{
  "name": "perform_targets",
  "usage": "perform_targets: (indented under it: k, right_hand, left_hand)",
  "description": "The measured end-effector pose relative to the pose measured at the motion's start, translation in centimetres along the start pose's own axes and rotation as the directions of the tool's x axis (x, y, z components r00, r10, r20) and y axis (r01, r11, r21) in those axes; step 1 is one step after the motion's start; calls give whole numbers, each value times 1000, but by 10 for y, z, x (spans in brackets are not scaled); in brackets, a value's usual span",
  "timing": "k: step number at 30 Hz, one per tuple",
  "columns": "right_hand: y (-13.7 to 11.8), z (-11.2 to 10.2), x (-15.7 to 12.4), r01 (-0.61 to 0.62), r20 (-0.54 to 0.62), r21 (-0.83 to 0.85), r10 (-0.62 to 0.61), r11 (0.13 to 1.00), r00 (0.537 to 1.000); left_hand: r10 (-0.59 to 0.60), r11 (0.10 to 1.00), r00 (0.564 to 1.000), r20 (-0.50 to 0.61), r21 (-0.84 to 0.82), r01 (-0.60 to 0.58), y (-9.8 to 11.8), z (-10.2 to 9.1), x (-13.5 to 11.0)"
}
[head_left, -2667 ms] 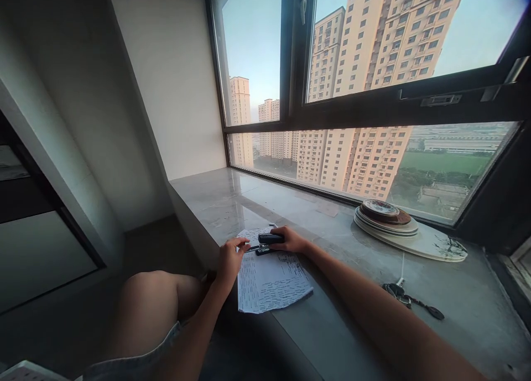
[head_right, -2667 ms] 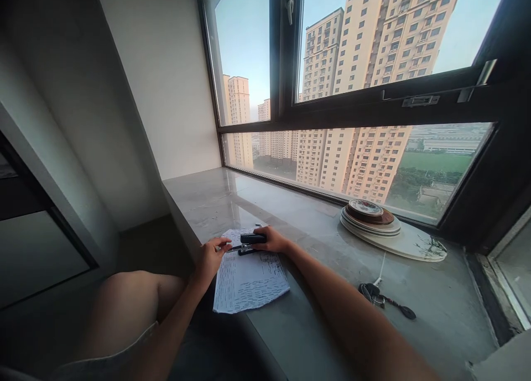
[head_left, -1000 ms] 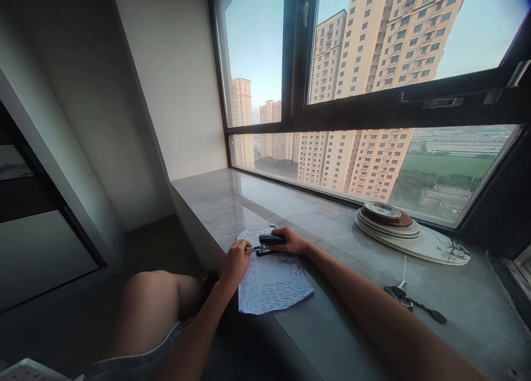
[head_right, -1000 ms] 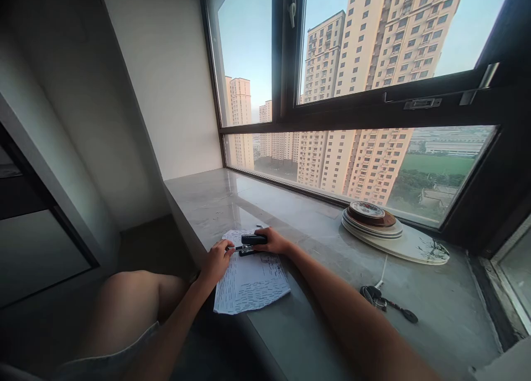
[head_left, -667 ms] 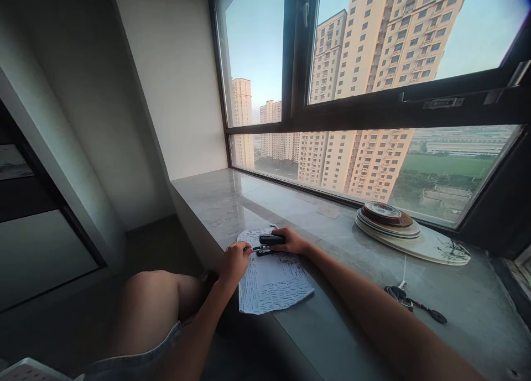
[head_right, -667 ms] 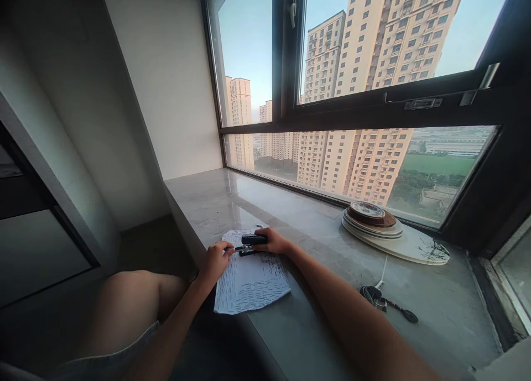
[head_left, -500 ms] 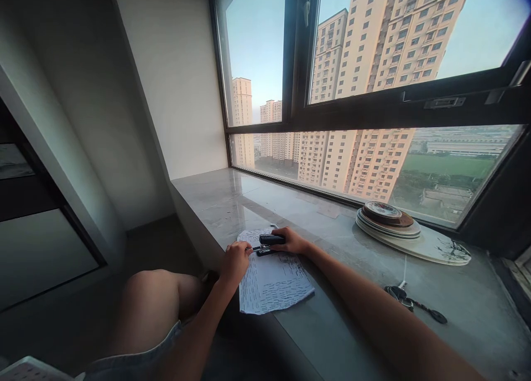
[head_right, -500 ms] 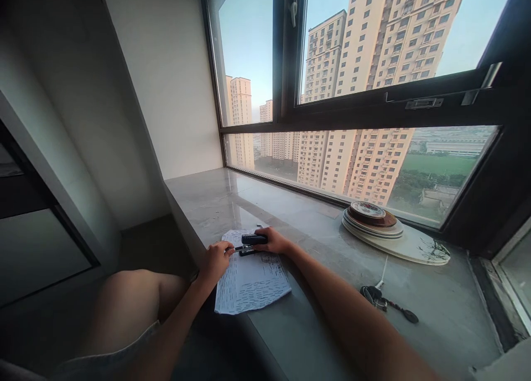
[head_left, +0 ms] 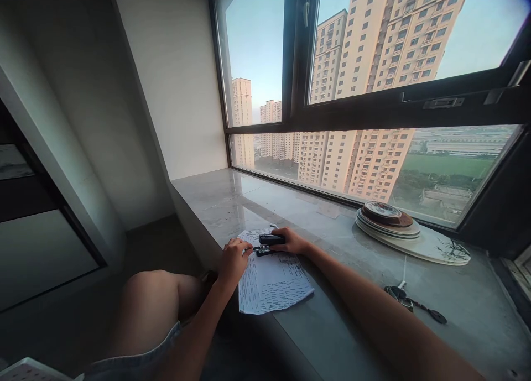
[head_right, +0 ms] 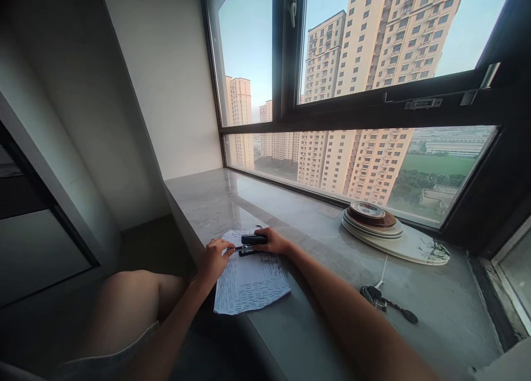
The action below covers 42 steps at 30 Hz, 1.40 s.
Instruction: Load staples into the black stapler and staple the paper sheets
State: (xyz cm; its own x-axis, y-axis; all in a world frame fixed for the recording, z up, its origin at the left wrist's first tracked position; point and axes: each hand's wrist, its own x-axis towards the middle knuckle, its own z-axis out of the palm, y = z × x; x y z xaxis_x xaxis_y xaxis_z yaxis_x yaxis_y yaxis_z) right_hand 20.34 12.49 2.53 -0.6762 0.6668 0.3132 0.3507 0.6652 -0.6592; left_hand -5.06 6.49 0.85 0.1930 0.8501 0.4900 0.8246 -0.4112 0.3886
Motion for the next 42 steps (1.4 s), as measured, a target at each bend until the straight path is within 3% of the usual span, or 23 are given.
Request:
perform_targets:
  k: [21,30,37,42]
  right_hand:
    - [3,0,0,-20,2,10,20,1000,1000]
    - [0,-1,0,3,4,5,-3,1000,1000]
    - [0,-1,-1,18,-1,28,-18,999,1000]
    - [2,1,0,-3,9,1,3,1000,1000]
  left_hand:
    - [13,1000,999,37,-6,-13,7,-8,-1]
    - [-90,996,992,90,-20,92,-5,-23,3]
    - [-14,999,990,144,-45,21,-15,-33,4]
    - [-6,998,995,95,-61,11,-8,-23,4]
